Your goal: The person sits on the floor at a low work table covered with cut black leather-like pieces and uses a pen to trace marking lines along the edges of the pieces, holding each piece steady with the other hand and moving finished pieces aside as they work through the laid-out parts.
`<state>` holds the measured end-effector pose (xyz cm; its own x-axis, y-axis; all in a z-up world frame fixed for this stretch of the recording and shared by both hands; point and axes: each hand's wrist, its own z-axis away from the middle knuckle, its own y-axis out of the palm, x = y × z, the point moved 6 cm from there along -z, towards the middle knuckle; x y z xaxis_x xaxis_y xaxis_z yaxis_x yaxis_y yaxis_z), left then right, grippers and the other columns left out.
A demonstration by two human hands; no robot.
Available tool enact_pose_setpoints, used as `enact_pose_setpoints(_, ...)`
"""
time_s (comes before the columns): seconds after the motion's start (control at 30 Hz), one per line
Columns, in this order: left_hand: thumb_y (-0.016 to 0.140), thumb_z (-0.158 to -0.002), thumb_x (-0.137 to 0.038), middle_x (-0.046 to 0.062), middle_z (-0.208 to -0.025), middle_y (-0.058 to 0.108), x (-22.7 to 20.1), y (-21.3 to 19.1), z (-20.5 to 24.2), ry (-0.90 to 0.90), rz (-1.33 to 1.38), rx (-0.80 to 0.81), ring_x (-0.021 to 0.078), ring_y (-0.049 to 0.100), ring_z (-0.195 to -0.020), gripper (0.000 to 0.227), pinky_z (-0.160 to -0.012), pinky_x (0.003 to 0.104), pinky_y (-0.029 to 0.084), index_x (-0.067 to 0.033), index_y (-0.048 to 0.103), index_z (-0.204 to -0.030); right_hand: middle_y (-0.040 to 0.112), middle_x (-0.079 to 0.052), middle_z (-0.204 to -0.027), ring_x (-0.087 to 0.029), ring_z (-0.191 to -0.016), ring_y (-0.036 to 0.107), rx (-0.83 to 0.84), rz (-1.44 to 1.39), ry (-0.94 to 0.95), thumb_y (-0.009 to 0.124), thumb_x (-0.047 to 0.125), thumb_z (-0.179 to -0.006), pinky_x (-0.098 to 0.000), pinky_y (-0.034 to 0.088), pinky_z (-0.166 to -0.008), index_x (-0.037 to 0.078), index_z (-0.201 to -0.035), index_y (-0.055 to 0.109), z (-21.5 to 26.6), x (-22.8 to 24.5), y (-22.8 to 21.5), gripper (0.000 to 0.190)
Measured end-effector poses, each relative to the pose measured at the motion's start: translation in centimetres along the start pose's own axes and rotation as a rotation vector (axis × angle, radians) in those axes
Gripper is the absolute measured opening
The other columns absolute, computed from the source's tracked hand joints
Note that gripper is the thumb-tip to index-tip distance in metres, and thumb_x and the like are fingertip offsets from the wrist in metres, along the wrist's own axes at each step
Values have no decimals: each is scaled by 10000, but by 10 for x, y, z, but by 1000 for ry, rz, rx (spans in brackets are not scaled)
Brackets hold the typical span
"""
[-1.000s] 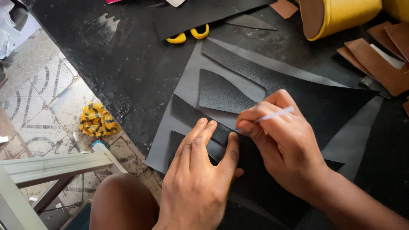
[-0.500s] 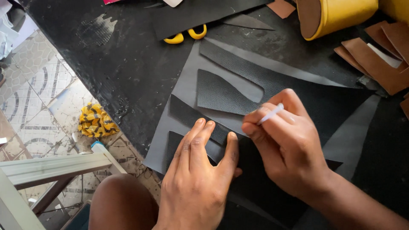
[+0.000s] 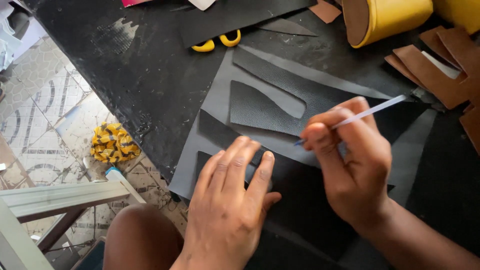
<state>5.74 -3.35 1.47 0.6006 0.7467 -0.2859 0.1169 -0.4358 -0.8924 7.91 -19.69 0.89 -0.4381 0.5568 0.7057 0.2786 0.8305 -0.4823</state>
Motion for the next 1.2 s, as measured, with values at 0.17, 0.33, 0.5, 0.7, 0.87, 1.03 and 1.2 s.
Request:
enact_pose_setpoints(0.17, 705, -886, -231, 114, -1300, 633, -1, -2, -2, 6, 63, 40, 284, 584, -1296, 460, -1077, 518, 426, -43, 653, -1302, 580, -73, -983, -79, -729, 585, -70, -115, 43, 576, 109, -1129, -182, 473, -644, -23, -973, 646, 3, -7, -3, 216)
enact_pose_setpoints(0.33, 578, -903, -92, 149, -1316, 611, -7, -2, 2, 76, -43, 24, 301, 573, -1321, 425, -1115, 531, 422, -128, 670, -1317, 580, -76, -960, -81, -744, 600, -57, -123, 59, 585, 105, -1102, -201, 489, -653, -19, -959, 655, 1, -4, -3, 202)
enact_pose_setpoints(0.5, 559, -905, -102, 151, -1310, 613, -9, 0, 2, 69, -36, 19, 308, 574, -1315, 416, -1109, 557, 408, -125, 671, -1305, 631, -59, -859, -140, -822, 576, -17, -96, 22, 624, 82, -1075, -219, 484, -636, -4, -909, 665, -2, 2, -3, 191)
enact_pose_setpoints(0.7, 544, -914, -86, 174, -1314, 596, -9, 2, 1, 56, -30, 12, 330, 558, -1321, 425, -1118, 561, 405, -79, 672, -1319, 681, -63, -749, -228, -760, 573, 62, 28, -62, 744, 60, -921, -323, 447, -695, 5, -870, 686, -11, 11, 2, 96)
enact_pose_setpoints(0.87, 550, -891, -71, 181, -1304, 582, -10, 4, 2, 44, -35, 12, 343, 552, -1324, 458, -1130, 564, 397, -83, 674, -1331, 710, -64, -790, -235, -755, 579, 102, 24, -90, 766, 71, -887, -335, 455, -733, 22, -872, 700, -11, 12, 5, 84)
enact_pose_setpoints(1.03, 547, -908, -73, 180, -1304, 581, -10, 4, 2, 28, -28, 23, 339, 549, -1327, 433, -1135, 560, 396, -82, 672, -1323, 699, -69, -788, -242, -762, 567, 103, 44, -70, 761, 66, -893, -340, 450, -727, 18, -862, 688, -9, 8, 5, 92)
enact_pose_setpoints(1.2, 544, -918, -88, 175, -1293, 587, -10, 3, 0, 27, -29, 31, 337, 547, -1323, 409, -1123, 562, 392, -83, 677, -1305, 689, -66, -800, -238, -785, 569, 114, 26, -65, 746, 63, -906, -337, 450, -714, 16, -872, 681, -10, 7, 6, 87)
